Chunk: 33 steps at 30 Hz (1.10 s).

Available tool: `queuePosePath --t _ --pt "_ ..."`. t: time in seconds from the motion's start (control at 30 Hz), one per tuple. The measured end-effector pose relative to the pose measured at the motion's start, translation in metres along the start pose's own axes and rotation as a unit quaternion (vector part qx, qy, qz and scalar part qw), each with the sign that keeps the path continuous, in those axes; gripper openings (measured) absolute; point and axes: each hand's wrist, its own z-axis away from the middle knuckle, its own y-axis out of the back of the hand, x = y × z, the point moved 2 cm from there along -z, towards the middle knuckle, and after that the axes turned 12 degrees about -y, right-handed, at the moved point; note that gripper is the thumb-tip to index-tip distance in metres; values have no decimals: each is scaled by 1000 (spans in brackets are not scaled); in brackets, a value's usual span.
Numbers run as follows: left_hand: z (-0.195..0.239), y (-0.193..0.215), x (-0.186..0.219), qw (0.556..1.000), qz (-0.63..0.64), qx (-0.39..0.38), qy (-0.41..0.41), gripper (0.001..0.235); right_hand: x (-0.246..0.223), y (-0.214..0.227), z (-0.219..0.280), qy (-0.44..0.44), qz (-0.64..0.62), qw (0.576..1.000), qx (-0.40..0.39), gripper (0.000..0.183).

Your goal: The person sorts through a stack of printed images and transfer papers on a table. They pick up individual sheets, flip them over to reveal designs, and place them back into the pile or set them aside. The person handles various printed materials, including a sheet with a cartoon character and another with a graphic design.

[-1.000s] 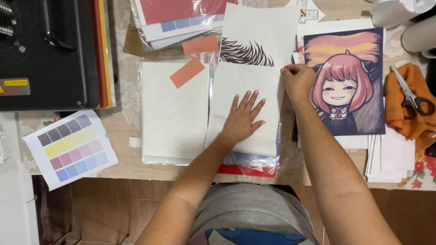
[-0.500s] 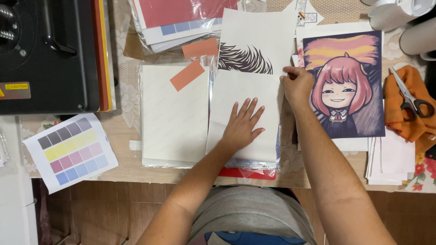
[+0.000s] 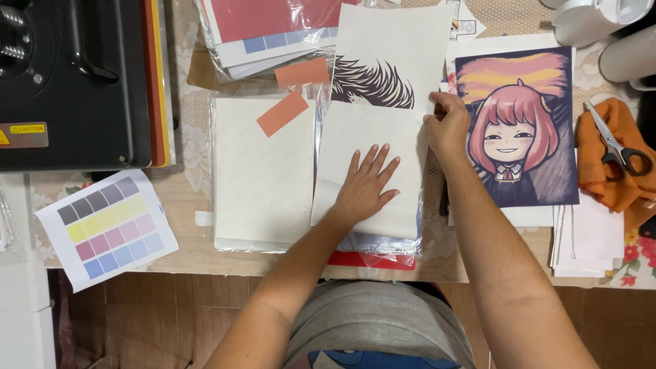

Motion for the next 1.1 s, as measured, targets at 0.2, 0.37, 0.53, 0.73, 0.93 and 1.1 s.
queuePosePath --t 0.2,0.37,0.53,0.73,0.93,1.1 --pt "-1 -1 1 1000 0 4 -5 68 14 0 -3 22 -13 999 -25 50" --pt "-1 2 1 1000 -3 5 -11 69 18 -1 -8 -8 -34 998 -48 48" --pt "0 0 2 1000 0 5 -14 68 39 -8 -16 -2 -83 994 -73 48" --pt "0 -1 4 1000 1 1 -10 68 30 -5 -12 -9 -125 988 -94 47" --pt "2 -7 2 1000 -12 10 -17 69 7 -2 1 5 2 998 -55 46" --pt "2 -10 0 999 -26 20 -20 70 -49 10 34 27 71 996 -43 58"
